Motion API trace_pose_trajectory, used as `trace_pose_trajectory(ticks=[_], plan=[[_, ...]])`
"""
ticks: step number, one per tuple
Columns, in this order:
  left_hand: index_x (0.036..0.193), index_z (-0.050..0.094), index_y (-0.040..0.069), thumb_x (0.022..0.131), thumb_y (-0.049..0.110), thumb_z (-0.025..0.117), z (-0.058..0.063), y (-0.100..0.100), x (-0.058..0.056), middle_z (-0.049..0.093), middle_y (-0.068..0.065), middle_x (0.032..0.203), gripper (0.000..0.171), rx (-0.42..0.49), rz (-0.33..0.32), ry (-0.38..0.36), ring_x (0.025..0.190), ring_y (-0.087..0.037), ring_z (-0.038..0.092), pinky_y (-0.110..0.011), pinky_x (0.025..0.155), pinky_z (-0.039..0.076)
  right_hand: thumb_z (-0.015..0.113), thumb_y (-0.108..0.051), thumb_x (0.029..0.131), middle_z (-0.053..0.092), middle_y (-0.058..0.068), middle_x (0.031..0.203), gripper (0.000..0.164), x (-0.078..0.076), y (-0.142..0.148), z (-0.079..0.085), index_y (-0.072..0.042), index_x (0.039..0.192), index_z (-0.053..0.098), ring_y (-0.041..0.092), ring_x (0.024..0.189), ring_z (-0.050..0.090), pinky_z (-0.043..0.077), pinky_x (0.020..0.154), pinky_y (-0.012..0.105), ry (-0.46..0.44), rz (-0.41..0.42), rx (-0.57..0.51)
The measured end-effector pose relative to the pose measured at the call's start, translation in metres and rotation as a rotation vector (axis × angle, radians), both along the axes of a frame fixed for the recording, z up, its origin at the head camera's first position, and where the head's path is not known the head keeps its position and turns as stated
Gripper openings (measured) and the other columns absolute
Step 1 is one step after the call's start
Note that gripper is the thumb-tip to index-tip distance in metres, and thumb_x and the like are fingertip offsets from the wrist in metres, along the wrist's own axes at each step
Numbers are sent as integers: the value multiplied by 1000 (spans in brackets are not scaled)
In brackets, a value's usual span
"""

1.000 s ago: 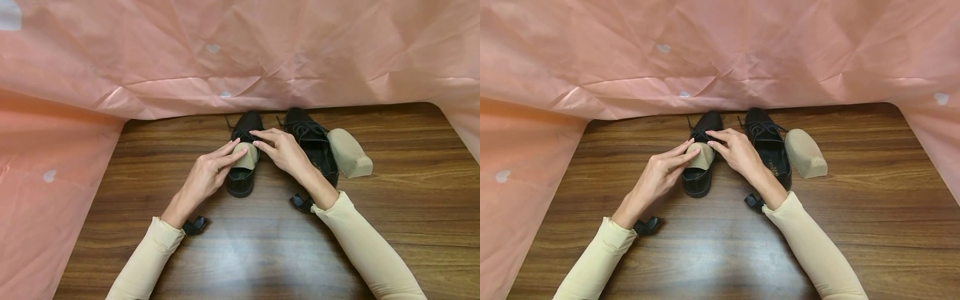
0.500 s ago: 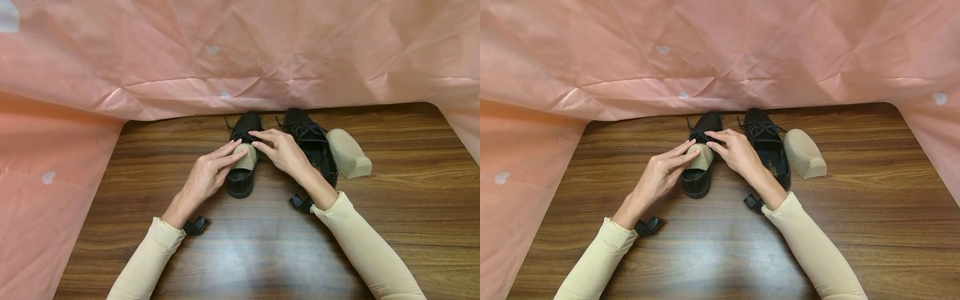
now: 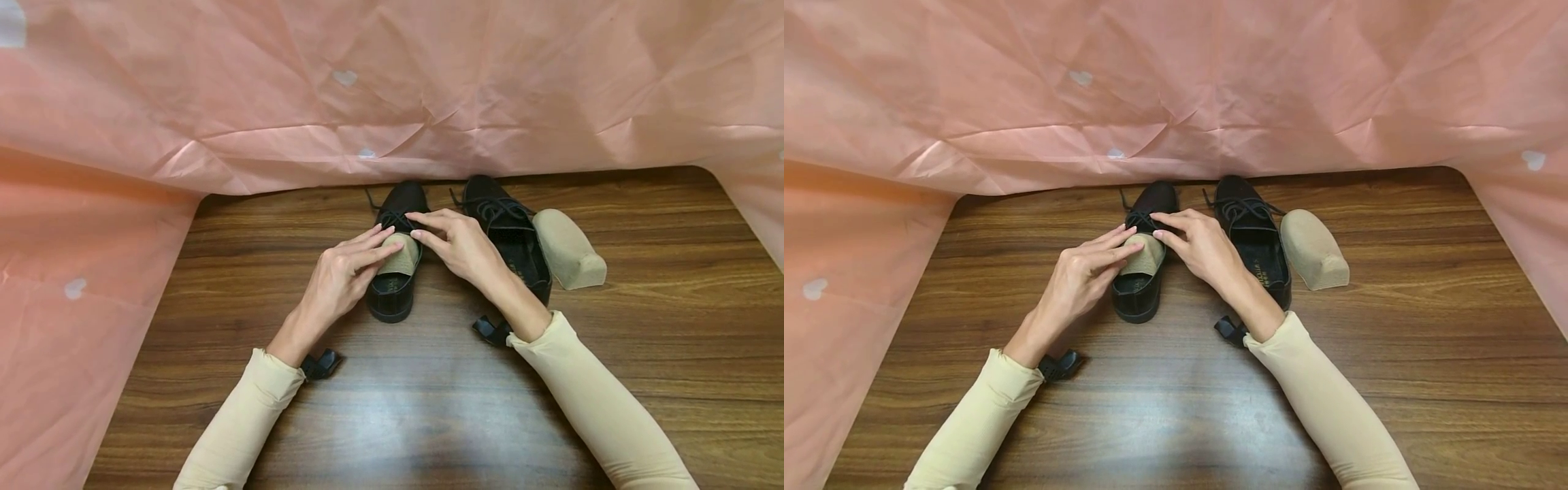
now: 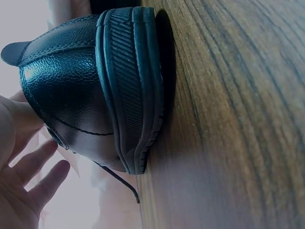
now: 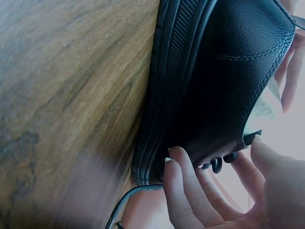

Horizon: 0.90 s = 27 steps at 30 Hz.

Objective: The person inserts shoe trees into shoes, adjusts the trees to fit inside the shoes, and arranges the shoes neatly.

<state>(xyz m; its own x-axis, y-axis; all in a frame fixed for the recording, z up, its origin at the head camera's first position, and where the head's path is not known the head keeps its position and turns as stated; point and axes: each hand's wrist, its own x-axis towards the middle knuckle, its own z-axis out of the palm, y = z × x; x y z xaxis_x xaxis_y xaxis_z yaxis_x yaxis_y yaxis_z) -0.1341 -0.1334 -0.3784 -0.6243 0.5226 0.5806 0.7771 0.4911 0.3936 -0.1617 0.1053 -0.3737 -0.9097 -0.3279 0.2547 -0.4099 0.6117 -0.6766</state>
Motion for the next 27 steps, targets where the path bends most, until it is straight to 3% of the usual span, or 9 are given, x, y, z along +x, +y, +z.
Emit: trace_pose_trajectory(ticks=[5,9,22,27], plan=[[125,71,14,89,-2,70,-1,1,-1,59,-7,138,39,8,-15,-1,129,-26,55,-34,108,42,62,-38,98,67,2,120,40,0,1,0,-27,136,64,17,103,63,50,84,38,-5,-7,4],[125,72,15,91,-1,69,0,1,-1,55,-9,143,38,14,-8,-17,131,-27,52,-35,108,42,62,-39,98,67,1,119,40,0,1,1,-27,136,64,16,98,62,49,80,36,-8,-13,3],[124,73,18,91,-3,66,-3,-2,-2,53,-12,145,40,10,15,-51,127,-26,55,-39,90,53,62,-38,98,67,1,117,39,2,0,1,-26,135,65,15,92,61,48,77,34,-7,-14,-1],[124,73,17,90,-4,64,-4,-1,-4,52,-13,145,40,2,17,-55,127,-28,55,-42,99,49,62,-38,98,67,0,117,39,3,1,1,-27,135,65,14,92,61,48,77,34,-2,-19,-1]])
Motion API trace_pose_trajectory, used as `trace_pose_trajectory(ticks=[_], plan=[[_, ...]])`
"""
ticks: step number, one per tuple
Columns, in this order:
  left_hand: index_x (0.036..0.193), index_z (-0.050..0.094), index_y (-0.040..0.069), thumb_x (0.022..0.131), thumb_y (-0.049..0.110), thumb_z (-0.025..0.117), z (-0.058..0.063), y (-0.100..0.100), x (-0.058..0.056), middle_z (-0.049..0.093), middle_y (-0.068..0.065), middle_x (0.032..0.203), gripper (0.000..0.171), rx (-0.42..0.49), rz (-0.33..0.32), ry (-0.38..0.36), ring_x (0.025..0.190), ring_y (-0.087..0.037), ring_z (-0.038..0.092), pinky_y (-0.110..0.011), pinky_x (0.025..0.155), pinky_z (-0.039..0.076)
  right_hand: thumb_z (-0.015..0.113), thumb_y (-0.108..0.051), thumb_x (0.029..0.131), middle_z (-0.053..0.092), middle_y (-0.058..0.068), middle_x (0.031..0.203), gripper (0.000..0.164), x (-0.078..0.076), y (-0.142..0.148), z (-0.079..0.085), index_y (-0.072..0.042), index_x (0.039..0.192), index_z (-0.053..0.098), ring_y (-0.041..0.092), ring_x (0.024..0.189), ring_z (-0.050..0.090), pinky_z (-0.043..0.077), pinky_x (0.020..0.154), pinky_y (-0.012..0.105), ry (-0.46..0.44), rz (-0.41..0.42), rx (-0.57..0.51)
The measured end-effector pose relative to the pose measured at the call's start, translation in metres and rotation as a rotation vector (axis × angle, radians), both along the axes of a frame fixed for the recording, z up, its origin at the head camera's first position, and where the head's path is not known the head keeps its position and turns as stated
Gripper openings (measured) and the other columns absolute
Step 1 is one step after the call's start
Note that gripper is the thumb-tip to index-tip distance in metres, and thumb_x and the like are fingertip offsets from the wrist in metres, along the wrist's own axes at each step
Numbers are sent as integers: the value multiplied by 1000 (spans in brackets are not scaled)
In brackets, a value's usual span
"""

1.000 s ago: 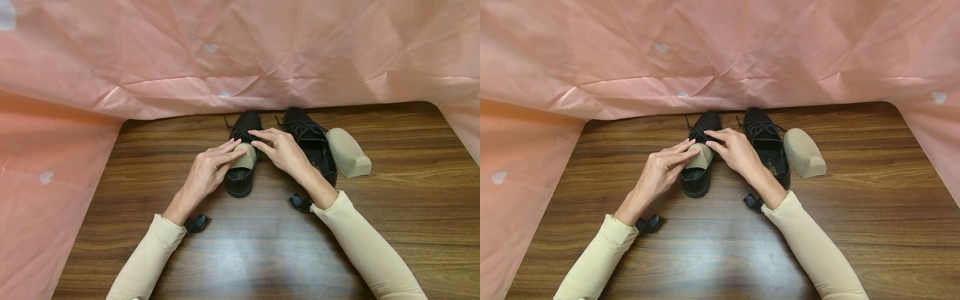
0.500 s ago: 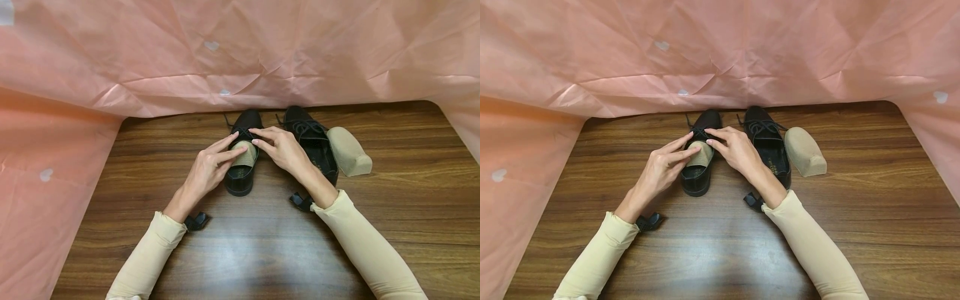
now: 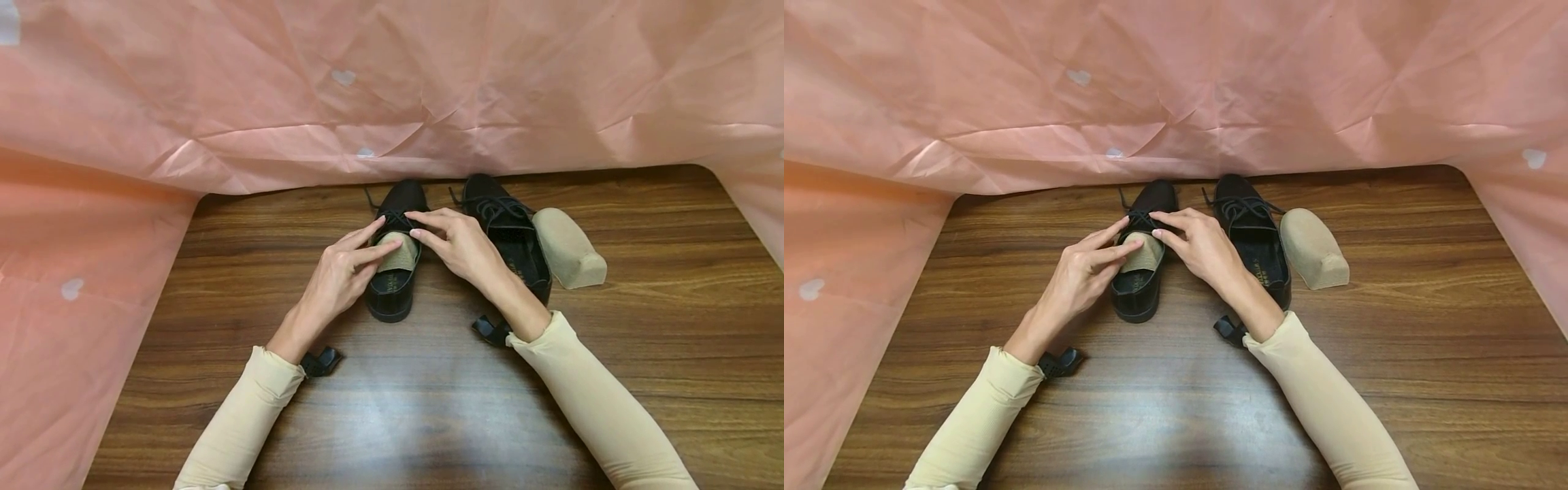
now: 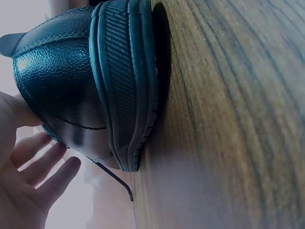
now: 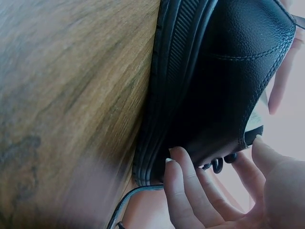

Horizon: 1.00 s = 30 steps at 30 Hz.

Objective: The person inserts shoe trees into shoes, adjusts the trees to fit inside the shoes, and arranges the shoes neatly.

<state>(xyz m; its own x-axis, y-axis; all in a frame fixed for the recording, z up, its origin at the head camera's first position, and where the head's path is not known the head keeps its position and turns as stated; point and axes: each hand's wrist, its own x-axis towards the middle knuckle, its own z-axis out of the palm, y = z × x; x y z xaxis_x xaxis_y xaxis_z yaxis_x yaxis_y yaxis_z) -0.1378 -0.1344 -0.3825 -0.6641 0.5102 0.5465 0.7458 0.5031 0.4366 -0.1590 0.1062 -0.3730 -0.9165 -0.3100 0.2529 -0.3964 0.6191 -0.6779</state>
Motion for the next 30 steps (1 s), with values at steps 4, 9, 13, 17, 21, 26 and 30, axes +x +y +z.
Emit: trace_pose_trajectory(ticks=[4,9,13,17,21,26,30], plan=[[125,72,18,91,-3,63,1,0,-1,52,-13,146,41,-11,1,-13,128,-29,54,-43,102,46,62,-38,97,67,0,118,39,1,0,0,-27,135,65,14,95,62,49,79,34,1,-6,-1],[127,71,19,93,0,63,-1,-1,0,51,-11,147,40,-19,3,-36,124,-28,56,-38,87,51,62,-39,97,67,0,119,39,1,-1,-1,-28,134,65,15,100,63,50,82,35,-8,-10,-4],[129,69,20,94,3,65,-1,-3,0,50,-9,148,39,-23,7,-64,114,-25,59,-33,70,48,62,-38,97,68,0,116,39,1,-3,-2,-26,134,65,14,92,61,49,76,33,3,-7,-8],[129,69,20,94,4,65,-2,-4,1,50,-8,149,39,-28,21,-81,106,-25,60,-33,68,46,62,-39,98,68,0,116,39,1,-5,-4,-26,135,65,13,90,60,47,75,32,10,-5,-3],[131,68,21,94,3,63,-1,-3,1,45,-8,152,42,-56,43,-98,106,-26,57,-35,72,46,62,-39,97,68,-1,116,39,1,-4,-3,-27,134,65,14,90,61,48,76,32,12,-9,2],[132,67,23,93,2,62,0,-3,1,42,-7,154,45,-81,62,-117,98,-23,54,-34,73,46,62,-39,97,68,-1,115,39,1,-3,-3,-26,135,65,14,89,61,47,75,32,16,-6,-1],[132,67,23,92,2,61,1,-3,1,43,-5,154,45,-83,68,-119,94,-20,53,-31,70,45,62,-39,97,68,0,116,39,0,-3,-2,-27,134,65,14,91,61,48,76,33,13,-6,-6]])
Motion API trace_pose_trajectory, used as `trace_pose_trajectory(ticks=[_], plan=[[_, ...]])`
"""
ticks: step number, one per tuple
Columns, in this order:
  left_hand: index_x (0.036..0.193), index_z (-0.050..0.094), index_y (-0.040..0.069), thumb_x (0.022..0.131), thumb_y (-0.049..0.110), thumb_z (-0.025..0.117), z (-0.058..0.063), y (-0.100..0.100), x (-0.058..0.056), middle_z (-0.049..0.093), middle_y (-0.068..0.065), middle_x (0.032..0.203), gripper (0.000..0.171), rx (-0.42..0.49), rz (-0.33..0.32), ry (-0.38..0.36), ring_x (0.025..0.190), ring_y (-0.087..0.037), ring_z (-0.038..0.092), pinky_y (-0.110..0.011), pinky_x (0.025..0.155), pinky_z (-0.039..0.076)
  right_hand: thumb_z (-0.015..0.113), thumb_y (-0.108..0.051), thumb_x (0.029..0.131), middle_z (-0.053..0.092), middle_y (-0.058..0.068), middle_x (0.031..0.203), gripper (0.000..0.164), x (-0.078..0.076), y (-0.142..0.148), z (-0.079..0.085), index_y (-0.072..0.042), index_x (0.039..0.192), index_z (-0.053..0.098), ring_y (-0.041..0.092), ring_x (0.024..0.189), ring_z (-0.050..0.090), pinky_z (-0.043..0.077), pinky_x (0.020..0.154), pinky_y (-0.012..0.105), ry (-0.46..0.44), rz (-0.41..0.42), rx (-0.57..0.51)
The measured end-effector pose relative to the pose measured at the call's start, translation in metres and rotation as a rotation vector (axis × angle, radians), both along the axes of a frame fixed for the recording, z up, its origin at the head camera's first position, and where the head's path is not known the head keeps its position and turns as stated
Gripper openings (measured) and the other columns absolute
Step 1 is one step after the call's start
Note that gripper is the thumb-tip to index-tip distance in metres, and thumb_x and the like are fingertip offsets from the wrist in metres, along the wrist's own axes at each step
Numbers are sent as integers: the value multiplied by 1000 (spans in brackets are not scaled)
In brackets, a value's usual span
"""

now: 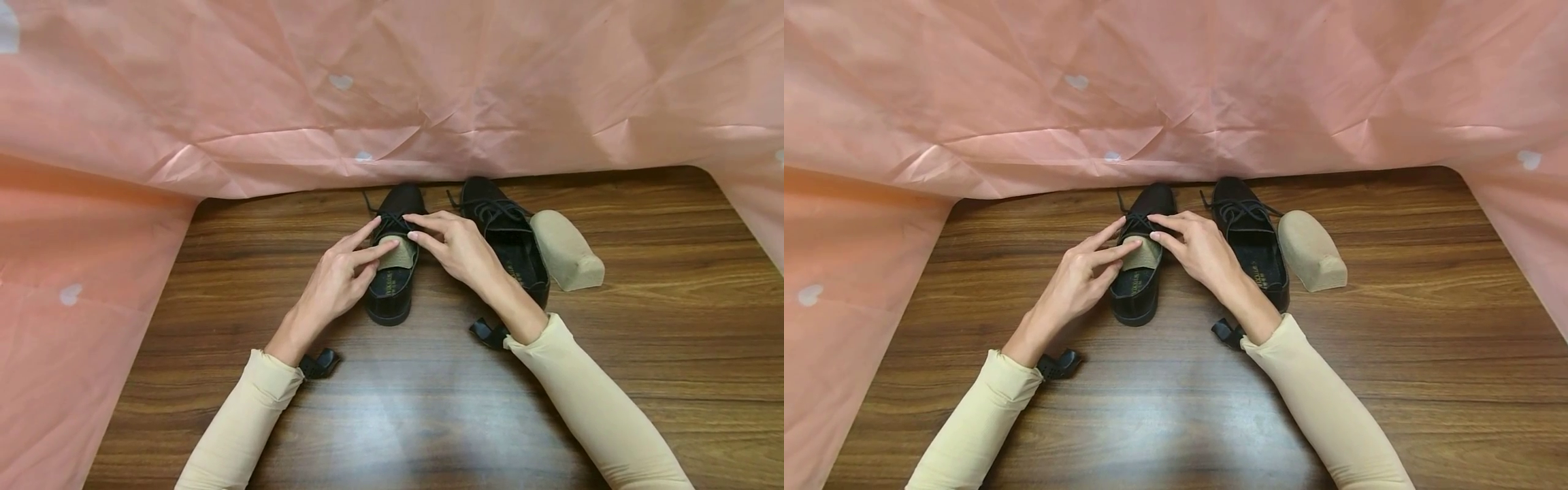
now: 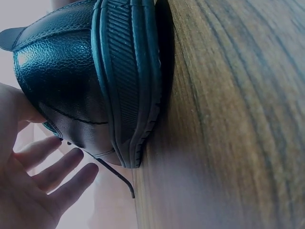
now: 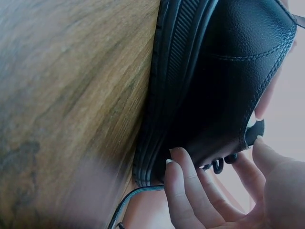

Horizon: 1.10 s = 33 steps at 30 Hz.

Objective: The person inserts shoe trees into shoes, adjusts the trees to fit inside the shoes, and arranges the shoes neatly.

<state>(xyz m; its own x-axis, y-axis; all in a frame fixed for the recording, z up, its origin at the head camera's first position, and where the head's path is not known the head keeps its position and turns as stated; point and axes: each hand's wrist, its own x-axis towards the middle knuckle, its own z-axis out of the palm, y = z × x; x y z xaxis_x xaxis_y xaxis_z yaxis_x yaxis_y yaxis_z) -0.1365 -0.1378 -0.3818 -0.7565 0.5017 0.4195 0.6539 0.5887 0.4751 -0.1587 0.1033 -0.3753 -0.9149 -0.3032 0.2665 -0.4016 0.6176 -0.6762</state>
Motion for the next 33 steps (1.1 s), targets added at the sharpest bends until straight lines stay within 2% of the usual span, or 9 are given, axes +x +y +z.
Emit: trace_pose_trajectory(ticks=[6,12,17,24,27,29,31,33], plan=[[131,68,24,93,3,60,0,0,-1,45,-4,153,44,-5,11,11,84,-18,53,-29,65,45,63,-39,97,69,-1,116,39,0,0,0,-27,134,65,13,94,62,48,77,32,-4,-2,-7],[130,69,23,92,4,61,-1,1,-1,47,-4,152,43,-8,20,17,83,-17,54,-28,64,45,63,-39,97,69,-1,116,38,0,0,0,-27,133,66,13,98,63,49,79,33,-5,-3,-9],[131,68,22,93,6,63,-1,3,-1,47,-4,151,42,-15,30,13,90,-17,55,-27,61,44,63,-38,97,68,0,117,39,0,1,-1,-27,134,66,14,99,64,50,79,34,-12,-9,-4],[131,68,22,93,6,62,0,4,0,46,-3,152,41,-25,40,13,78,-15,52,-26,57,43,63,-39,97,69,0,116,39,0,1,-1,-28,134,65,14,99,63,50,79,35,-7,-6,-3],[131,68,21,94,8,63,-2,4,-1,45,-3,152,40,-27,32,17,89,-17,57,-30,67,47,63,-39,97,69,-1,117,39,0,1,-1,-28,134,65,14,101,63,51,81,36,-9,-7,-3],[133,67,21,95,10,64,-3,3,-1,44,-3,153,39,-30,25,17,103,-19,59,-34,78,50,63,-39,97,68,-1,118,39,0,1,-1,-28,134,65,15,102,63,51,81,36,-14,-9,-6],[134,66,21,96,12,64,-4,2,-1,43,-3,154,39,-25,16,9,120,-22,56,-39,91,49,63,-39,97,68,-1,120,40,0,1,-1,-28,135,65,15,102,63,50,82,36,-20,-9,-8],[136,64,22,97,13,63,-6,2,-2,41,-3,155,39,-16,6,-4,131,-24,50,-43,99,46,64,-39,96,67,-1,121,40,1,1,-1,-29,135,64,15,100,64,51,81,36,-25,-8,-11]])
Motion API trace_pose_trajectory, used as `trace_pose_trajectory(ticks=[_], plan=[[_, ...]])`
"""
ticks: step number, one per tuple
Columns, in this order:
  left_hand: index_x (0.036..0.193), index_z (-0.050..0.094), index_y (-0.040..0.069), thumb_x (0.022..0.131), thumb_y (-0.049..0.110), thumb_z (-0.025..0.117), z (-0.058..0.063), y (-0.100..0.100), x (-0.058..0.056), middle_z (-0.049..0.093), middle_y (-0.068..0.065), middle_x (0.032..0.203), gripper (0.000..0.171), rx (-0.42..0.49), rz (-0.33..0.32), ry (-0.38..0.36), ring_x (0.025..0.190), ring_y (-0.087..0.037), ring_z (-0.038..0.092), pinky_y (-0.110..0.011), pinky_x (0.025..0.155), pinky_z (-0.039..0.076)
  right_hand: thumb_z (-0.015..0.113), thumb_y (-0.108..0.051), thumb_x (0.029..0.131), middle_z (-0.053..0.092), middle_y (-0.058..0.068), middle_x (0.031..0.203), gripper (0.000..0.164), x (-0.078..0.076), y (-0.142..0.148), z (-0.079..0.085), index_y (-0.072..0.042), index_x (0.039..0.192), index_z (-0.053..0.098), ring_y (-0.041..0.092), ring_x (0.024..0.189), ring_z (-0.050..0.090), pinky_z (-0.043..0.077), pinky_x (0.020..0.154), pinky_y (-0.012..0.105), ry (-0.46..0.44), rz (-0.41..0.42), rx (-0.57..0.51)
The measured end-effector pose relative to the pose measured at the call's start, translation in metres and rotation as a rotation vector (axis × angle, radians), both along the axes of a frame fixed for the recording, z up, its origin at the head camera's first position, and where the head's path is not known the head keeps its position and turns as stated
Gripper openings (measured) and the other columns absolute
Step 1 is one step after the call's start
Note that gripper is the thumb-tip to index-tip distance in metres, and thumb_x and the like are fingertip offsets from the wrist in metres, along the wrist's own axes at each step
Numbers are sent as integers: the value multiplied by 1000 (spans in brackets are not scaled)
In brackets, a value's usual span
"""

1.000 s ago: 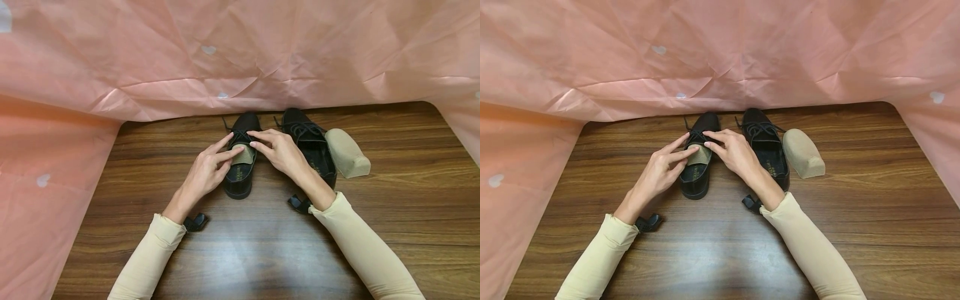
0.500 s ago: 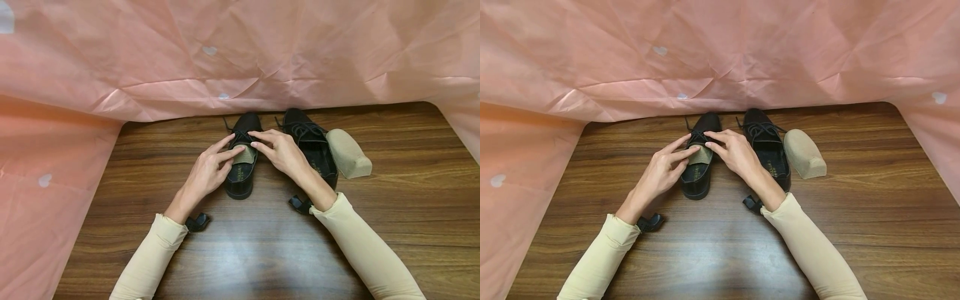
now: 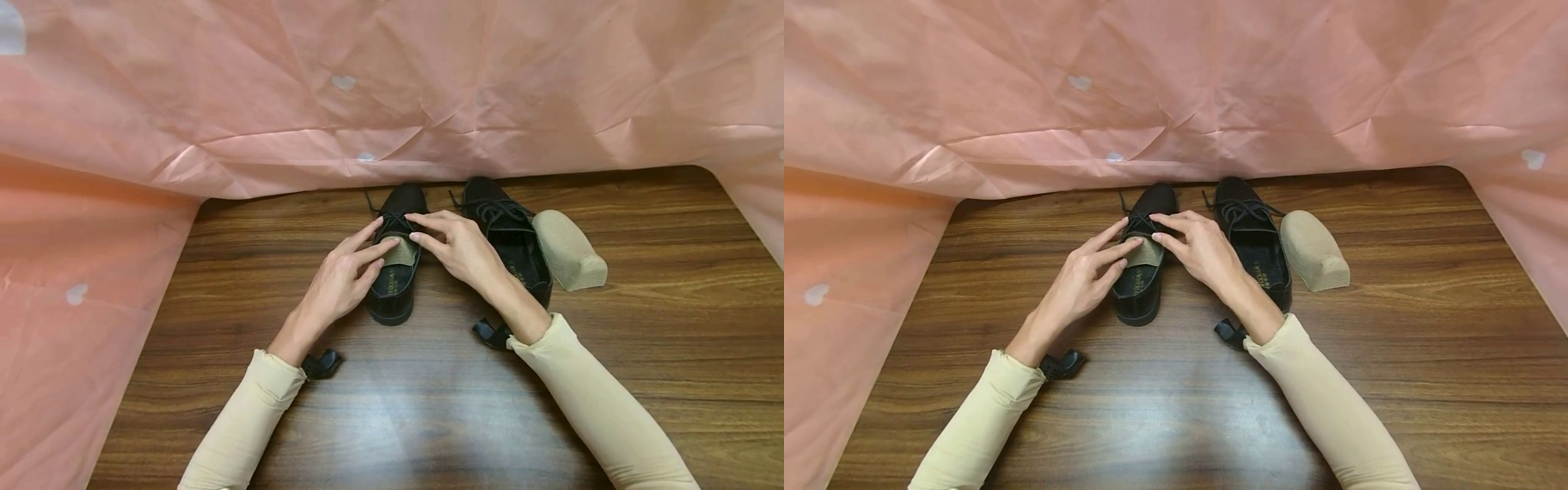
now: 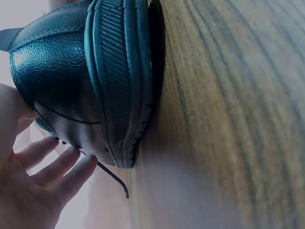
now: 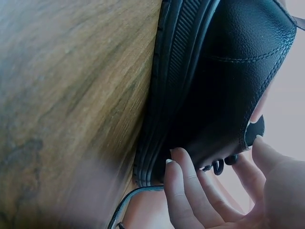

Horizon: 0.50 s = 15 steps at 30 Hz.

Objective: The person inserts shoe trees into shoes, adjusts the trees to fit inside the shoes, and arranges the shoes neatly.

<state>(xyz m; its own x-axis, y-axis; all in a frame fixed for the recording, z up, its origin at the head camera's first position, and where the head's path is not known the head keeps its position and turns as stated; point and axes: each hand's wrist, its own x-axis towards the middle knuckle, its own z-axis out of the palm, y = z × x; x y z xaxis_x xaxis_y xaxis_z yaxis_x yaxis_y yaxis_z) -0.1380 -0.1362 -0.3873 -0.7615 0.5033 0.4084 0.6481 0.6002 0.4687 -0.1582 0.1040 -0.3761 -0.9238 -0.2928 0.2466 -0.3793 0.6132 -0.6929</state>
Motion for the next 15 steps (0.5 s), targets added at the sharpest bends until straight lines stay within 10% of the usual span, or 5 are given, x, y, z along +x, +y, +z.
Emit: trace_pose_trajectory(ticks=[6,10,13,15], plan=[[137,62,22,98,12,61,-2,-2,-1,38,-2,157,40,38,-20,-38,137,-22,44,-43,101,45,68,-30,96,63,2,128,46,3,-1,0,-27,140,59,18,96,66,53,80,38,-1,27,-6],[139,61,20,99,12,61,-2,-4,-1,39,-2,157,41,45,-23,-53,95,-17,62,-33,82,50,69,-23,95,58,6,135,57,7,-3,-1,-24,148,50,18,96,69,56,80,36,-31,50,-9],[140,60,20,100,15,59,-3,-7,2,40,-2,156,40,53,-15,-76,58,-13,42,-30,63,44,69,-22,95,51,11,140,67,10,-6,-3,-21,155,38,19,96,70,57,79,35,-74,59,8],[140,60,19,101,17,59,-4,-9,5,41,-1,155,39,59,-9,-85,69,-12,56,-32,70,49,69,-24,95,48,13,142,72,12,-8,-4,-19,157,32,19,95,70,57,79,36,-103,49,24]])
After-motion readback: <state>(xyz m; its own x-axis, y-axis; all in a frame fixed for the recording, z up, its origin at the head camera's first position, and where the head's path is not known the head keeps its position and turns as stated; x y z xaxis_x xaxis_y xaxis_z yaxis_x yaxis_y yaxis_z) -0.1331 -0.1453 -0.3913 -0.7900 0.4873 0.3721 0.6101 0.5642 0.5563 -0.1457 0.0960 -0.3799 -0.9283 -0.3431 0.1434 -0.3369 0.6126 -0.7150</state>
